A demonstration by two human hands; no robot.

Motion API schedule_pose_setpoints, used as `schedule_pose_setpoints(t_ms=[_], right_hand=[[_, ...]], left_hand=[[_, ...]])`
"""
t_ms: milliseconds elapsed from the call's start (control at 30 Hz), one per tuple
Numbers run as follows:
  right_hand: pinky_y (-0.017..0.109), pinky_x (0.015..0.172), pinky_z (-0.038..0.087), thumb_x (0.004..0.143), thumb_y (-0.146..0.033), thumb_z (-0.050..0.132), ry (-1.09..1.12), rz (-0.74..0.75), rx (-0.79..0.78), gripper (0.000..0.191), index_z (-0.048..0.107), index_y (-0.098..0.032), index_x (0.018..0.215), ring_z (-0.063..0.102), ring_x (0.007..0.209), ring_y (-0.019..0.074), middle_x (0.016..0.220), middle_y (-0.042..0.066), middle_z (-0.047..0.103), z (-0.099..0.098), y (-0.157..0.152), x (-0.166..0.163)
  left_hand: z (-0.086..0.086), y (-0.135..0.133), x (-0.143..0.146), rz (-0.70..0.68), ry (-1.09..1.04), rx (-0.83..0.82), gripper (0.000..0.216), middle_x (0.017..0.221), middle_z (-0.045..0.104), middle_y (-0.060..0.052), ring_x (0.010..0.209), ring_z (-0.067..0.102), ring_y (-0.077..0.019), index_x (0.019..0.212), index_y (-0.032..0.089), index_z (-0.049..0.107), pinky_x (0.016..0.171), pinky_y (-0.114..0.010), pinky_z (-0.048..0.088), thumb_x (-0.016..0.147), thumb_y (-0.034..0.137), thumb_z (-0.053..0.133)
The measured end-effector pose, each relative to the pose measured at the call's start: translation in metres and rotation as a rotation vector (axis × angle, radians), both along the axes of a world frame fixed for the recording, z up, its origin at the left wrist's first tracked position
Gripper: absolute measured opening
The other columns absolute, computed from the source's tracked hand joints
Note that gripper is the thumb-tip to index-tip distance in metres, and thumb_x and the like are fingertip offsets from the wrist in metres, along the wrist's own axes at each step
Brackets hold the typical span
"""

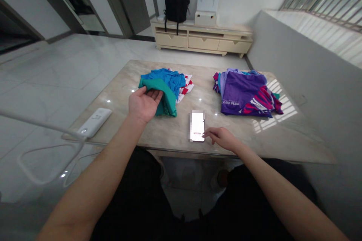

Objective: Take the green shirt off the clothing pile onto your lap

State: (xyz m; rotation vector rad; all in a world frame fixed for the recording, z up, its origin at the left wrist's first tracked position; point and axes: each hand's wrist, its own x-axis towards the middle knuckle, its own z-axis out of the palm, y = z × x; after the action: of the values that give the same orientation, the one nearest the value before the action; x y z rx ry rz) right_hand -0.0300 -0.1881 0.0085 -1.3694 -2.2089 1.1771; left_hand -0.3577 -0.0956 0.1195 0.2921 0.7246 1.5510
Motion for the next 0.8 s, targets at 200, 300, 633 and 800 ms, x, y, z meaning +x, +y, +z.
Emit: schedule_pose_setpoints(t_ms=[200,300,633,800], right_hand=[[0.029,0.074,0.052,0.103,-0.027,0.042,0.015,-0.009,-0.012,0.033,0.074,-0.023,0.111,0.072,0.067,0.0142,0.110,0.001,0.079,0.0005,0.0000,-0.0005],[0.030,0.075,0.052,0.103,-0.027,0.042,0.015,-0.005,-0.004,0.033,0.074,-0.023,0.111,0.072,0.067,0.0147,0.109,0.001,0.079,0.0011,0.0000,-0.0008],[0.028,0.074,0.051,0.102,-0.025,0.044,0.006,-0.007,0.002,0.032,0.075,-0.024,0.110,0.071,0.067,0.0136,0.107,-0.001,0.079,0.0017,-0.0001,-0.0006],[0.029,0.074,0.050,0.102,-0.026,0.044,0.005,-0.006,0.005,0.032,0.075,-0.024,0.112,0.071,0.066,0.0140,0.107,0.000,0.079,0.0017,0.0000,-0.0009]], left_hand=[[0.0007,-0.0012,0.0004,-0.006,-0.011,0.020,0.019,0.090,0.073,-0.008,0.087,0.073,-0.0193,0.090,0.019,0.062,0.086,-0.034,0.061,0.096,0.017,0.045],[0.0009,-0.0010,0.0003,-0.012,-0.017,0.029,0.018,0.089,0.073,-0.008,0.086,0.073,-0.0192,0.089,0.019,0.063,0.086,-0.033,0.062,0.095,0.016,0.046],[0.0015,-0.0025,0.0008,0.003,-0.012,0.083,0.022,0.083,0.073,-0.006,0.080,0.072,-0.0169,0.083,0.019,0.062,0.079,-0.030,0.061,0.097,0.015,0.046],[-0.0026,0.0035,-0.0015,0.060,0.004,0.042,0.027,0.074,0.071,-0.003,0.069,0.069,-0.0133,0.079,0.019,0.063,0.070,-0.025,0.057,0.100,0.016,0.046]])
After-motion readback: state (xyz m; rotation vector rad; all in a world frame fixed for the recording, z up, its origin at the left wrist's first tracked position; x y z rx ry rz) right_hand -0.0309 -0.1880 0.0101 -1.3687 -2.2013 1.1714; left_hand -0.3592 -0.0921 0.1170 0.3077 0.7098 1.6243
